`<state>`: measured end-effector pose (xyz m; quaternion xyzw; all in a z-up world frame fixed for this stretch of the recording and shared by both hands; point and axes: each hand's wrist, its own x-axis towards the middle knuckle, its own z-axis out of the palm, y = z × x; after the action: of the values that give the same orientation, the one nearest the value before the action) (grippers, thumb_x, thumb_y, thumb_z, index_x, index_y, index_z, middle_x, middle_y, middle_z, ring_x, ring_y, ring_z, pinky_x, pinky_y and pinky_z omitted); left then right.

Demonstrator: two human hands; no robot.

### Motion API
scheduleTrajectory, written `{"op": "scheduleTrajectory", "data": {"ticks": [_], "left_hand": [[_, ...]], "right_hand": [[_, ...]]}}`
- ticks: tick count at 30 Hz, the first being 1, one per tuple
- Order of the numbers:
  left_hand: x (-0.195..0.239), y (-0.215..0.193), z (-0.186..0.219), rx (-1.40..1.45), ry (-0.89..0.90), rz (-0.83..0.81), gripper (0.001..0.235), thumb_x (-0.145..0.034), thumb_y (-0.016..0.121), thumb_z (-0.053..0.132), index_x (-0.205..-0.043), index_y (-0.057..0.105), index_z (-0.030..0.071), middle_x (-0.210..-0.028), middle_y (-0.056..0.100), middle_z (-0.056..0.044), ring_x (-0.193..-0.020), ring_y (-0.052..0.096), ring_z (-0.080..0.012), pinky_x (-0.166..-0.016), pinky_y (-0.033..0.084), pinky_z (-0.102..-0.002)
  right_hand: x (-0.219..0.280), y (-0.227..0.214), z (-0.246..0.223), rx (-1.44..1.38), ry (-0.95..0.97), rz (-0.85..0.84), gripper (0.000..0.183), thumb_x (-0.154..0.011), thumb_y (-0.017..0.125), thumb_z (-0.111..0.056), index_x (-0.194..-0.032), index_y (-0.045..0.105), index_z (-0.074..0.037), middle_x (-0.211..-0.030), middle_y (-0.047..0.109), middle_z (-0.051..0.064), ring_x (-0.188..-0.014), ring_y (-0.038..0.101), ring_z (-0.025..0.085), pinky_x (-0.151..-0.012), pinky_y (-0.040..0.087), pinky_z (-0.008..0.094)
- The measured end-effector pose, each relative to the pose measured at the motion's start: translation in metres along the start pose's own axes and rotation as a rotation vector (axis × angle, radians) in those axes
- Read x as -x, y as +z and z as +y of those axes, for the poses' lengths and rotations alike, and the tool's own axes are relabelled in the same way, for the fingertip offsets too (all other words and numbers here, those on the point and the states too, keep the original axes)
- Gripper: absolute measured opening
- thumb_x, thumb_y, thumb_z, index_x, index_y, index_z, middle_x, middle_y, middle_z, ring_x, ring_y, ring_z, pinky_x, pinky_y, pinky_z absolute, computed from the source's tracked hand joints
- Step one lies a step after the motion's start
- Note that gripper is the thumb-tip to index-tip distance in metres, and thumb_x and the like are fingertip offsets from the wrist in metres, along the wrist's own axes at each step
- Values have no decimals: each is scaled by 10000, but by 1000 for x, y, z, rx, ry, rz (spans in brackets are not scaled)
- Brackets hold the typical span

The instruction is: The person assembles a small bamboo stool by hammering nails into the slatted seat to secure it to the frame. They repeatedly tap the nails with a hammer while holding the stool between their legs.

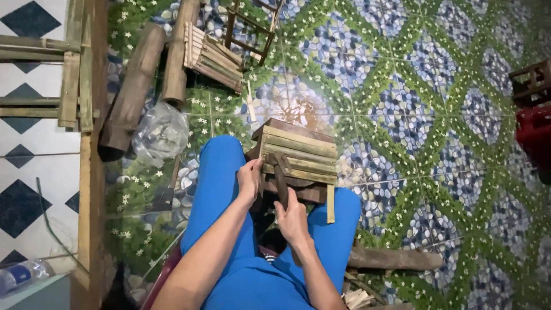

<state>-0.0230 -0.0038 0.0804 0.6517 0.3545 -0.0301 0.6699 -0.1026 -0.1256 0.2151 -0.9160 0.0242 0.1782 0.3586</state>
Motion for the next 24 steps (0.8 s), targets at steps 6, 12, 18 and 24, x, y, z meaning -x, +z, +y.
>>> {"op": "scheduleTrajectory", "data": {"ticks": [6,12,18,24], "left_hand": [[-24,12,-37,-56,-4,11,268,-984,641,384,-1097,829,230,-1151,779,-31,-1170,671,-332,-1006,521,-443],[-35,12,-37,-83,55,15,316,-992,610,403,-1101,820,193,-1140,781,-58,-1146,679,-344,-1022,508,-454],[-10,-5,7,-53,53,-73,475,-1025,528,447,-1259,741,93,-1330,675,-157,-1314,569,-390,-1152,402,-465],[-82,29,-61,28,33,-101,465,-979,645,524,-1200,777,137,-1243,730,-125,-1262,609,-378,-1086,462,-483]], "right_hand": [[-9,14,32,-33,-22,12,397,-993,645,-113,-1373,550,-51,-858,747,255,-771,764,382,-550,578,494],[-17,11,27,-28,-24,29,405,-958,689,-129,-1340,574,-59,-868,742,282,-804,764,411,-564,576,532],[-16,-1,37,-73,-40,75,425,-985,651,-118,-1392,545,-57,-1009,751,278,-899,758,426,-616,623,543],[-8,-11,-9,-89,-50,87,420,-1009,618,-104,-1413,522,-40,-1071,738,281,-973,745,435,-685,653,578]]}}
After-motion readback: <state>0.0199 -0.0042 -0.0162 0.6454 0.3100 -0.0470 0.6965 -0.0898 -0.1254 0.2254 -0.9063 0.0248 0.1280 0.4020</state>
